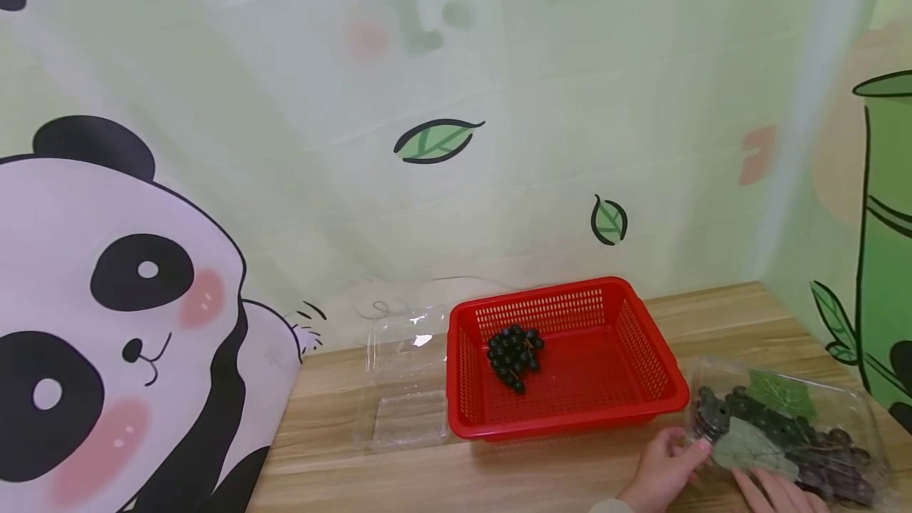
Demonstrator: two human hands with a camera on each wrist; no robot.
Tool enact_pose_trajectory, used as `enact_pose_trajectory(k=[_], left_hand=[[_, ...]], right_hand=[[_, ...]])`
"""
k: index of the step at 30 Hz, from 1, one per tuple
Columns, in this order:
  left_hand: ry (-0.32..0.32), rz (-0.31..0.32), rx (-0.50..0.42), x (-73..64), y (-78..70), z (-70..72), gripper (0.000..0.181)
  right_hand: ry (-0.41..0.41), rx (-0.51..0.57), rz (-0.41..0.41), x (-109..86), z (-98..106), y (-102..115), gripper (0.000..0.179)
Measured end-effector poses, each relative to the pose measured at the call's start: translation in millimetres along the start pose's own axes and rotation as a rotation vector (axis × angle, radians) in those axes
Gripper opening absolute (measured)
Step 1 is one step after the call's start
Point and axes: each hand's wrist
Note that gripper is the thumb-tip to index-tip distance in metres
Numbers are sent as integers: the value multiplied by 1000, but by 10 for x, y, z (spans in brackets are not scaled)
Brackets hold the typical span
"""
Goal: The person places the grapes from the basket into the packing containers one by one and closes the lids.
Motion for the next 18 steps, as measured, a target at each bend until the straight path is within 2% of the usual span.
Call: enact_pose_trajectory(k=[2, 5, 7, 12, 18], left_hand=[[1, -1, 6, 0, 0, 3, 29], [2, 8, 22, 2, -2, 8, 30], [-2, 8, 20, 4, -2, 8, 30], [-7, -2, 1, 9, -1, 4, 30], [19, 30, 14, 17, -6, 26, 32]], right_hand=[[49, -12, -35, 0, -23, 32, 55], [21, -26, -42, 30, -67, 63, 56], [43, -33, -57, 58, -70, 90, 58], [148, -43, -143, 138, -15, 176, 52], [225, -26, -168, 132, 19, 155, 45]])
Point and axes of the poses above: each hand's wrist, its own x-axis towards the middle knuckle, its own z-axis out of the back of the hand, y = z × x, and after that the axes turned 6 degrees about -x, right-handed
